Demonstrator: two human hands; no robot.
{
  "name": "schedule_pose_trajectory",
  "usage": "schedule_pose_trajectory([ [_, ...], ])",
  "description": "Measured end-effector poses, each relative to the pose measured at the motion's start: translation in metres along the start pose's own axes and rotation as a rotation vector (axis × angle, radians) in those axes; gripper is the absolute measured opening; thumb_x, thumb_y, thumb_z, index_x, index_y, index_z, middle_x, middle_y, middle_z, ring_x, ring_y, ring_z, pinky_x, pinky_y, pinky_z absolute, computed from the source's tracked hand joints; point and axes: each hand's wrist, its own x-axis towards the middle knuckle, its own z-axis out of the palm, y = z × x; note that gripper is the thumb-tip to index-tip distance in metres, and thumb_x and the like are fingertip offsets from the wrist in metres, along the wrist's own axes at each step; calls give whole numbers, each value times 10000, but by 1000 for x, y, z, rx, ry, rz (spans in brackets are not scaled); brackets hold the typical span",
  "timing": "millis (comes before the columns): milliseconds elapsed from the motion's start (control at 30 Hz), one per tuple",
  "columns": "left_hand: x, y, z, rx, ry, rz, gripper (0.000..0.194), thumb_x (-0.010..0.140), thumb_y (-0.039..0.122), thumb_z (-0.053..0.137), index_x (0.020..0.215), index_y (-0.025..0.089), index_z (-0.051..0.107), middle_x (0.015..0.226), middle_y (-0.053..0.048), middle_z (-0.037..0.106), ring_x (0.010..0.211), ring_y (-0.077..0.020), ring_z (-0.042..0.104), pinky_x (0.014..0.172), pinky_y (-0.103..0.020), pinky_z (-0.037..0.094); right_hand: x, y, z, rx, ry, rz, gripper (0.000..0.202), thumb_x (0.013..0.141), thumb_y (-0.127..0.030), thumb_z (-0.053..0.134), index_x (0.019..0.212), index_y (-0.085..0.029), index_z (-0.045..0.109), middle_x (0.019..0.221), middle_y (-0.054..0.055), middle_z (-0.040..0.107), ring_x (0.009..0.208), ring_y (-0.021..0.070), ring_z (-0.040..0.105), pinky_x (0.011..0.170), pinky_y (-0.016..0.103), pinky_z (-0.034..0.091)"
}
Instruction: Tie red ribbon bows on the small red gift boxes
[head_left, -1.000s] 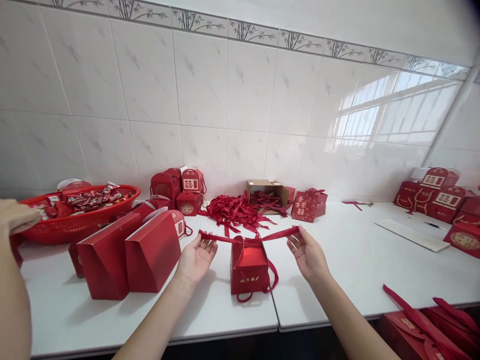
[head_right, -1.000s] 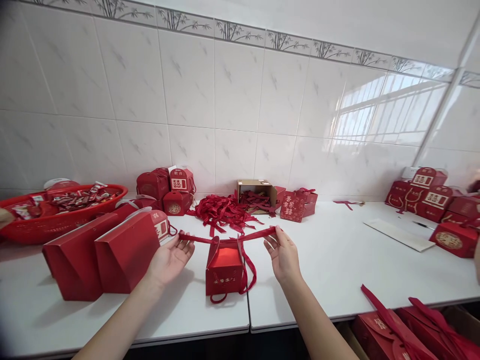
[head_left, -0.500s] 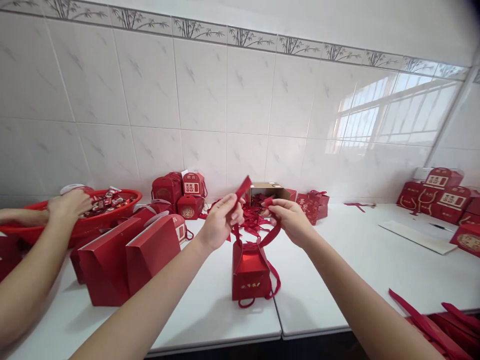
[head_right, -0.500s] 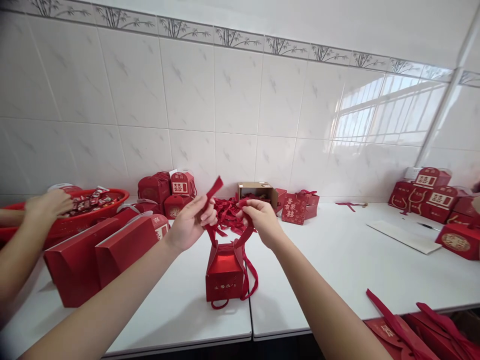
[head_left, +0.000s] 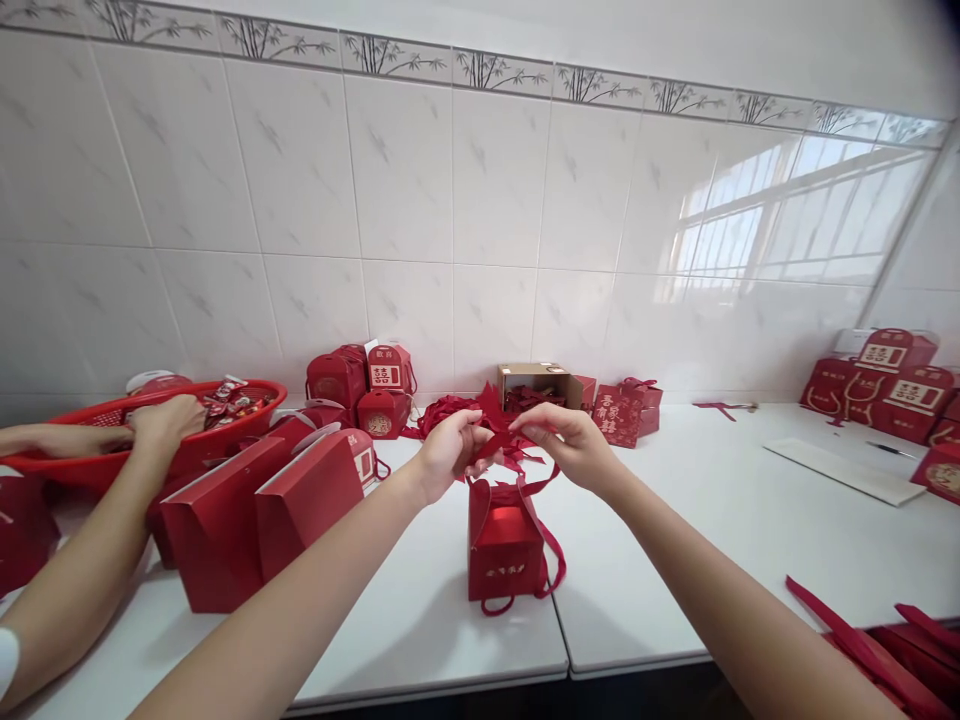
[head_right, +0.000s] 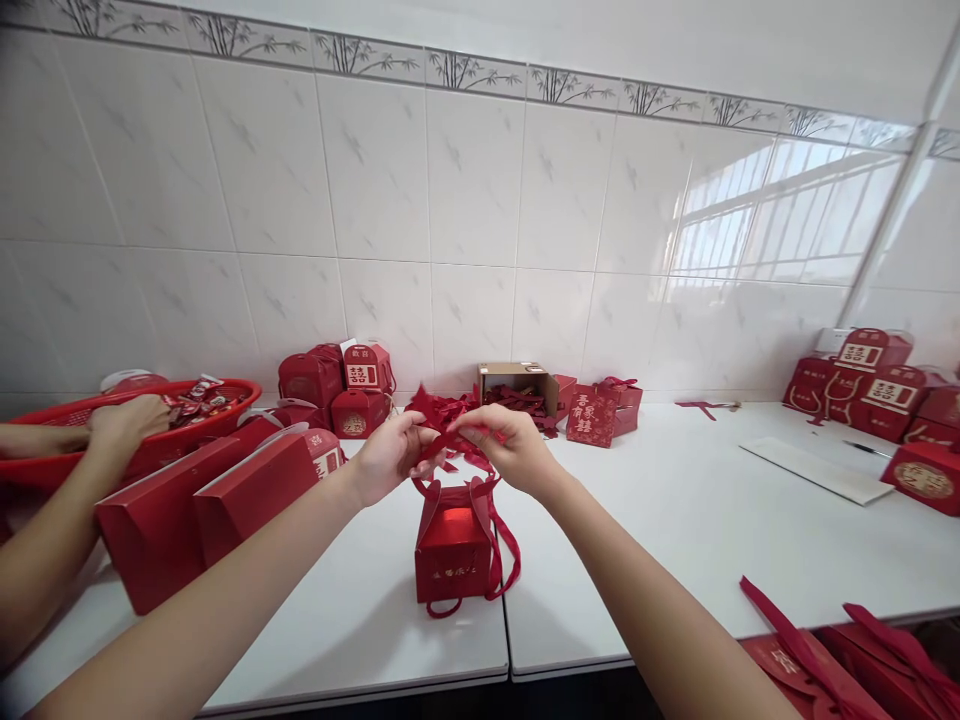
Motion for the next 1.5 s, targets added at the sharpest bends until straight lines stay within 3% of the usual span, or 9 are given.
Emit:
schedule_pose_trajectory([
  [167,-2,4,-4,-53,23,-58,334,814,402,529,577,169,559,487,20,482,480,-131,514,560,-264,443,-3,2,-13,-583,-99,-398,306,942,-181,399,981,-248,695,949,47,711,944,201,557,823,371,452],
  [467,-20,14,-5,252,-65,105,360,832,432,525,651,172,696,780,-85,706,915,-271,608,844,-354,410,-9,3,-13,-782,-45,-458,257,933,-151,438,1001,-220,676,941,42,721,956,188,593,840,352,411],
  [667,-50,-2,-9,686,336,448,118,671,319,707,759,251,743,969,-56,714,1152,-329,442,1065,-423,160,-26,6,-11,-516,351,-159,195,890,-227,488,897,-226,684,914,67,706,873,210,610,753,351,475],
  [800,-87,-38,-54,994,560,197,131,639,382,691,607,257,712,821,-87,712,1046,-368,504,1021,-478,168,-72,27,-39,-601,575,413,279,853,-396,488,714,-202,631,734,73,667,694,214,594,640,330,463],
  [967,-113,-70,-95,1239,497,-95,316,708,476,577,511,245,666,758,-99,697,985,-384,559,918,-492,263,-125,58,-59,-713,278,875,296,746,-427,579,812,-164,697,872,159,684,780,318,634,673,417,469],
  [1067,-104,-67,-77,1238,607,40,241,701,446,598,587,245,667,933,-112,698,1146,-403,462,917,-473,285,-120,57,-41,-812,321,703,476,796,-426,526,1125,-94,615,1169,238,575,1083,380,537,858,502,430],
  [1167,-81,-63,-46,1081,569,222,224,760,439,560,683,234,610,912,-86,661,988,-318,537,851,-398,360,-98,44,-11,-607,70,476,434,897,-409,397,1210,-157,562,1221,171,568,1140,298,522,959,455,393],
  [1300,-45,-77,-25,851,366,209,285,749,491,584,742,221,494,799,-24,580,762,-217,540,695,-316,407,-78,34,21,-290,-229,549,439,904,-490,390,1209,-215,548,1043,110,658,947,247,612,846,392,448],
  [1500,-24,-100,-23,560,239,6,437,700,531,628,774,230,321,723,42,495,640,-143,489,578,-251,383,-76,44,46,-86,-91,694,439,835,-444,501,1198,-200,456,588,-58,502,576,157,512,552,260,387],
])
